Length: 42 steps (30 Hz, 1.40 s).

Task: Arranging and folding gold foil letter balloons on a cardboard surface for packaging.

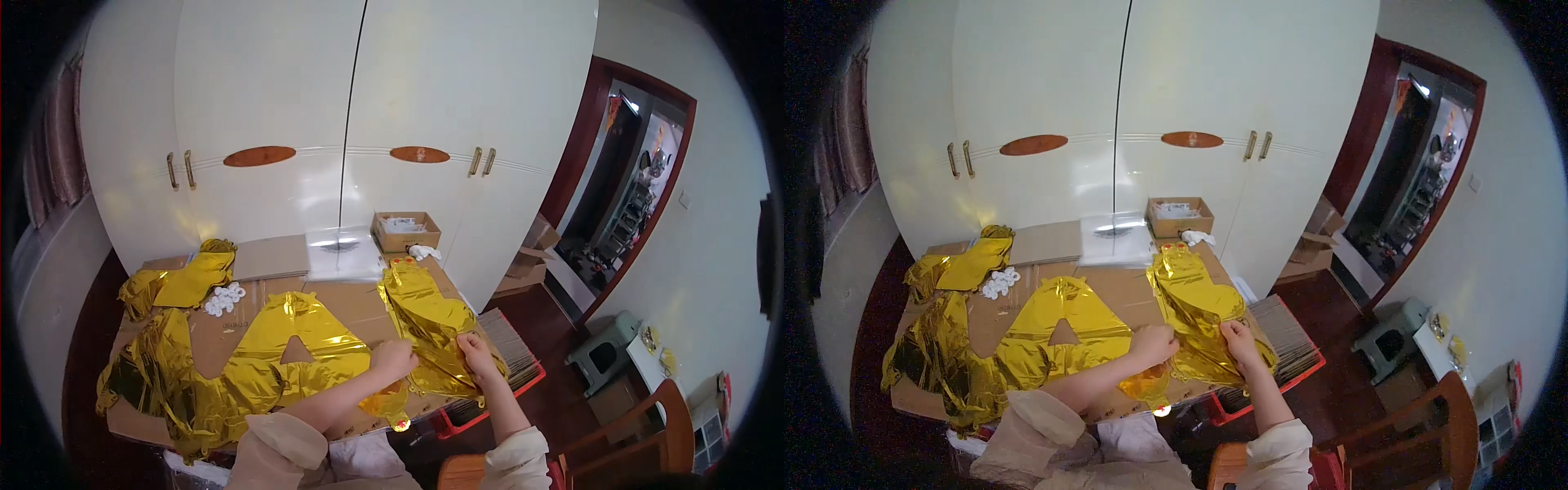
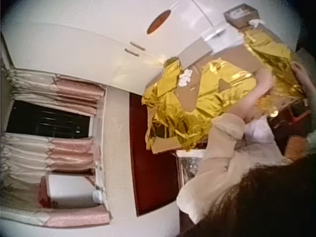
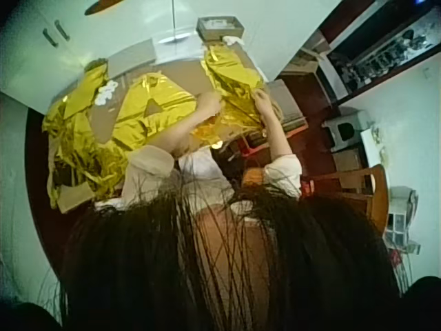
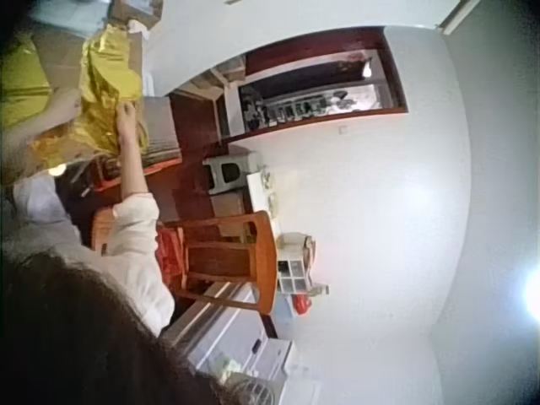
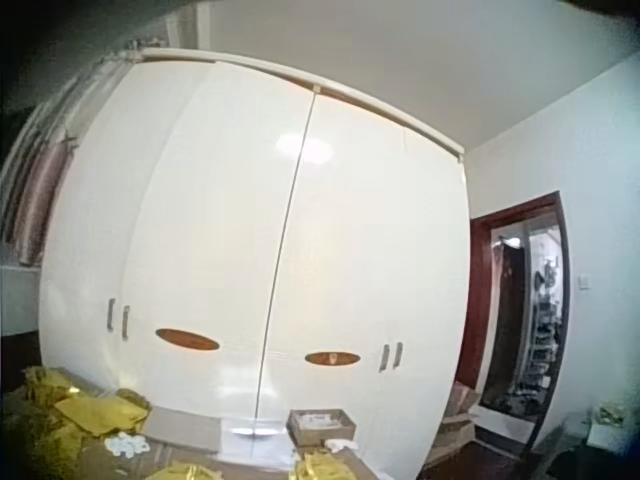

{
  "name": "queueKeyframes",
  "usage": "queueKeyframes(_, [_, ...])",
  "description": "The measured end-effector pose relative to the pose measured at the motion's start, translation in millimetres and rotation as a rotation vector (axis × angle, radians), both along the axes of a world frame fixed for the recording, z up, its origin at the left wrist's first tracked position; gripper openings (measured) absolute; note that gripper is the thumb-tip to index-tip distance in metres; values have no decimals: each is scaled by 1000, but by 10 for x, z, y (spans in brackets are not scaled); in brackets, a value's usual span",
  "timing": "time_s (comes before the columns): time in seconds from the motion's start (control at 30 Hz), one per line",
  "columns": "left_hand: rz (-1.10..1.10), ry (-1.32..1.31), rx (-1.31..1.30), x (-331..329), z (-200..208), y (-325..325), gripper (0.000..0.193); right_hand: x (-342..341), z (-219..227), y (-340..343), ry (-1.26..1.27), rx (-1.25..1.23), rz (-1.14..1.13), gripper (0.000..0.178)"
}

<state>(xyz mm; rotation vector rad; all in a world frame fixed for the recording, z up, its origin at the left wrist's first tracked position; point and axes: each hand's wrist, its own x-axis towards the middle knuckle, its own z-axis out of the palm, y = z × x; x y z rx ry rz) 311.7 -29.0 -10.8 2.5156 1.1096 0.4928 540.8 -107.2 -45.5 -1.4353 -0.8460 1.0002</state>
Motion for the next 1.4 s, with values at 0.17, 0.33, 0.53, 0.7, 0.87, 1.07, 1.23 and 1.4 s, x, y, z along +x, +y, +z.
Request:
queueKeyframes(0.17, [-215, -311, 163, 274, 144, 87, 17, -36, 75, 92, -62, -12, 75, 20])
queueKeyframes(0.33, [-336, 69, -131, 429, -137, 298, 27, 56, 25, 197, -187, 125, -60, 21])
queueKeyframes(0.53, [-388, 119, -51, 482, -185, 254, 44, 348, 930, 342, -224, 110, -125, 21])
queueKeyframes(0.7, [-217, -20, 282, 683, -47, 567, 42, 258, 1463, 486, -428, 87, 86, 25])
queueKeyframes(0.87, [-148, 510, 157, 676, -95, 1109, 103, 205, 1495, 655, -455, 86, 134, 25])
queueKeyframes(1.07, [-122, 455, 44, 665, -190, 1145, 112, 698, 1877, 866, -299, 332, -248, 20])
queueKeyframes(1.23, [-150, 380, 66, 731, -471, 1313, 94, 1140, 2643, 771, -119, 590, -370, 23])
queueKeyframes(1.4, [-144, 609, 247, 698, -891, 1568, 76, 658, 3229, 281, -162, 833, -340, 23])
